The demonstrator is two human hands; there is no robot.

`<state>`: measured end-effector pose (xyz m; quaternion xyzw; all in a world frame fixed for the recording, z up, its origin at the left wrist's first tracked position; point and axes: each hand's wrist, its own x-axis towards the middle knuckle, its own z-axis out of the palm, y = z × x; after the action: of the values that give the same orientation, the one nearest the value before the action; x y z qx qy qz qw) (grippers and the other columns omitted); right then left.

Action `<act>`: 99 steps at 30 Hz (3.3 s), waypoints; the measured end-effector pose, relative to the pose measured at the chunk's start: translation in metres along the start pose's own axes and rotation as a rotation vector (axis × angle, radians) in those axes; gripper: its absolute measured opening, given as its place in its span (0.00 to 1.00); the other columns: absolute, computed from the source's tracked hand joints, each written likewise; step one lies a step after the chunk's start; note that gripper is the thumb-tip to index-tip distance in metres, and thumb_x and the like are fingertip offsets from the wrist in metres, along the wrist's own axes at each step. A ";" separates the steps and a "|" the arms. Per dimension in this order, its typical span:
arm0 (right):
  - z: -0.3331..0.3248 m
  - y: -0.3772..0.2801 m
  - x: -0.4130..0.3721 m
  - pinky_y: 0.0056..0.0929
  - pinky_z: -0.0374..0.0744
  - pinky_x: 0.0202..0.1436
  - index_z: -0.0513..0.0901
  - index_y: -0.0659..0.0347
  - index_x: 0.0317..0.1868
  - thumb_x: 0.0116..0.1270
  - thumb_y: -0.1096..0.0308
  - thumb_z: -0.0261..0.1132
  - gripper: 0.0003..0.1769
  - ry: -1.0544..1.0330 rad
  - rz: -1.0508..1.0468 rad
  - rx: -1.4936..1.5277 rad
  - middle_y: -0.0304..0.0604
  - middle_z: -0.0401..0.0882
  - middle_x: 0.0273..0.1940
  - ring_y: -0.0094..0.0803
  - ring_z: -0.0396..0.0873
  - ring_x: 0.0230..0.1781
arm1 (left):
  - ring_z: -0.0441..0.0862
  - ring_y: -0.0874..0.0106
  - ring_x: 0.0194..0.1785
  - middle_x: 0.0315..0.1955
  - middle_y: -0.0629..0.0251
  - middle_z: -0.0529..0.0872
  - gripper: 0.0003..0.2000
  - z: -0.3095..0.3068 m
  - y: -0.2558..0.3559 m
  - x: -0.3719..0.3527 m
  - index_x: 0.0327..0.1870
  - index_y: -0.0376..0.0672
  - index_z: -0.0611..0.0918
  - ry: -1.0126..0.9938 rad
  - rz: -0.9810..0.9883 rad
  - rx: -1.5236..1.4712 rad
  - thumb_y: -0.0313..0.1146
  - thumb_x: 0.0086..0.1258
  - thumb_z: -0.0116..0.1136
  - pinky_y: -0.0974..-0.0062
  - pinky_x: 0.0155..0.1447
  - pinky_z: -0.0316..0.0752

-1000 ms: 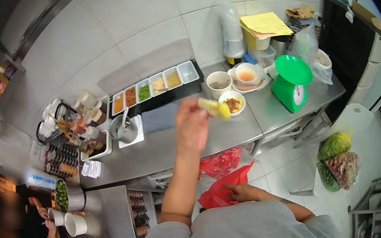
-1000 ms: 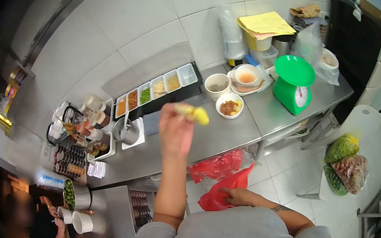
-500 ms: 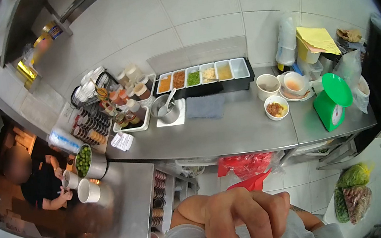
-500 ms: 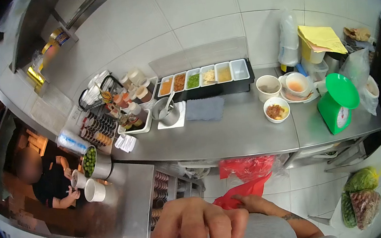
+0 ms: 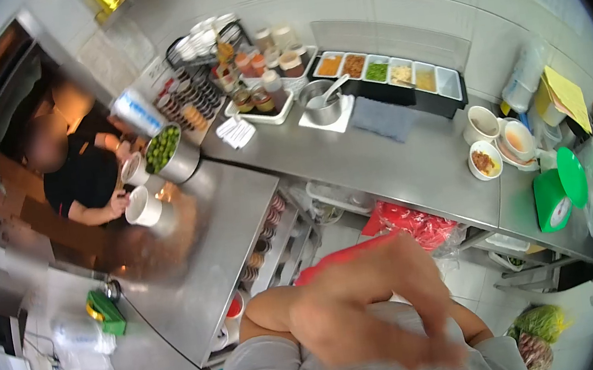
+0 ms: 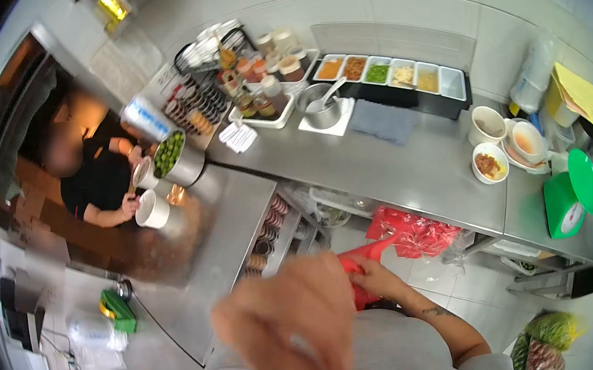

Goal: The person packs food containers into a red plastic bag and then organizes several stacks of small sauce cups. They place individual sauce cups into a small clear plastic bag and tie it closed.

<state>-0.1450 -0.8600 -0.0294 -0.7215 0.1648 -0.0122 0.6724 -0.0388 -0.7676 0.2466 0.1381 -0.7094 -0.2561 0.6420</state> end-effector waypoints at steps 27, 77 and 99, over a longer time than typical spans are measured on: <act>0.148 -0.175 0.173 0.28 0.80 0.49 0.78 0.64 0.54 0.66 0.60 0.65 0.20 -0.198 0.142 0.639 0.40 0.83 0.45 0.29 0.82 0.44 | 0.81 0.64 0.38 0.40 0.54 0.84 0.20 -0.274 0.149 -0.344 0.48 0.34 0.80 1.125 -1.226 1.040 0.45 0.73 0.48 0.68 0.47 0.74; 0.136 -0.193 0.270 0.39 0.75 0.45 0.80 0.67 0.47 0.71 0.46 0.52 0.28 0.052 0.134 -0.213 0.57 0.82 0.34 0.45 0.80 0.37 | 0.80 0.58 0.47 0.51 0.57 0.79 0.22 -0.704 0.128 -0.491 0.59 0.41 0.72 1.744 -0.382 0.235 0.44 0.68 0.54 0.62 0.43 0.82; 0.167 -0.173 0.319 0.39 0.73 0.54 0.76 0.72 0.54 0.69 0.46 0.56 0.32 -0.177 -0.025 0.058 0.58 0.76 0.54 0.42 0.76 0.50 | 0.81 0.54 0.37 0.46 0.46 0.77 0.28 -0.378 0.193 -0.373 0.56 0.26 0.68 1.396 -0.646 0.034 0.25 0.48 0.50 0.66 0.36 0.83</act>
<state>0.2347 -0.7724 0.0586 -0.7018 0.0954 0.0387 0.7049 0.4095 -0.4815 0.0543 0.4780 -0.0679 -0.2732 0.8320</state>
